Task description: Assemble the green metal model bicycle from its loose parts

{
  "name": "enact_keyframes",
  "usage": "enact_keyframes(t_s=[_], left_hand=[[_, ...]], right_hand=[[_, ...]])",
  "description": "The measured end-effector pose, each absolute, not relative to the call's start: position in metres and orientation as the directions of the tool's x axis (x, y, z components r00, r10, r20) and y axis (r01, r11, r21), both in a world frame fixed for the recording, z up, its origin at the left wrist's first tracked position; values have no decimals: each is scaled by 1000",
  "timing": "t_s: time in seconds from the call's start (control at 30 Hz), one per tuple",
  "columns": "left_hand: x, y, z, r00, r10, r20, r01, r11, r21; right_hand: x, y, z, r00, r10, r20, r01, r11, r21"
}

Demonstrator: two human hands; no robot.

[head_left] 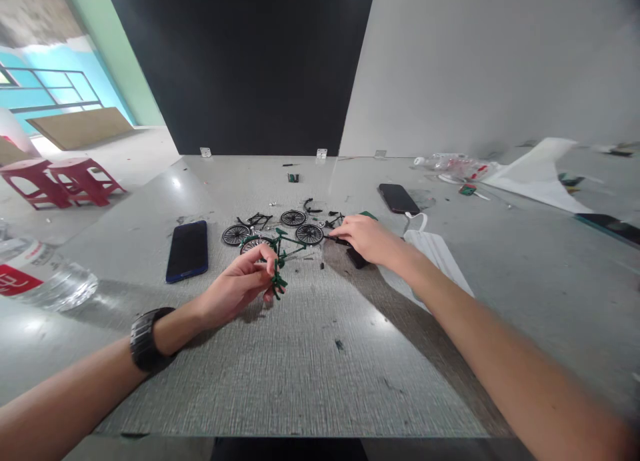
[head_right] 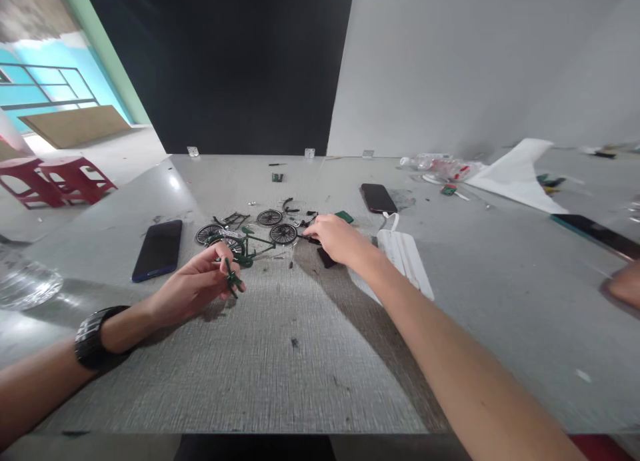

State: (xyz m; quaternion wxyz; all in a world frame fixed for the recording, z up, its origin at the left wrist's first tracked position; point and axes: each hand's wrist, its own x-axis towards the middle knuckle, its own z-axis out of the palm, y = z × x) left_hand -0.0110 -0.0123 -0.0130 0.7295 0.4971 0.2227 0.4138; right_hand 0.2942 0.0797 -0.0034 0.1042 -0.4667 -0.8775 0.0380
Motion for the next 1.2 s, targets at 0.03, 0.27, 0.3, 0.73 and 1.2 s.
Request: enact_keyframes(t_s=[0.03,0.27,0.3,0.73,1.2], left_hand=[[-11,-12,-13,558,826,86,-383,164,909],[-11,-12,-13,554,827,93,-394,162,905],[-11,-12,-13,556,826,92,-393,164,905],[-12,-11,-15,552,828,96,-412,171,895],[-11,-10,-10,367,913,180,-435,-3,900]], right_hand=[[295,80,-4,-543,827,148,811,562,-163],[296,81,-7,-540,826,162,812,561,-159],[296,81,-7,-538,828,162,814,559,-156],[290,69,8,-525,804,277,795,580,-176],[213,-10,30,-576,671,466,402,730,-553]])
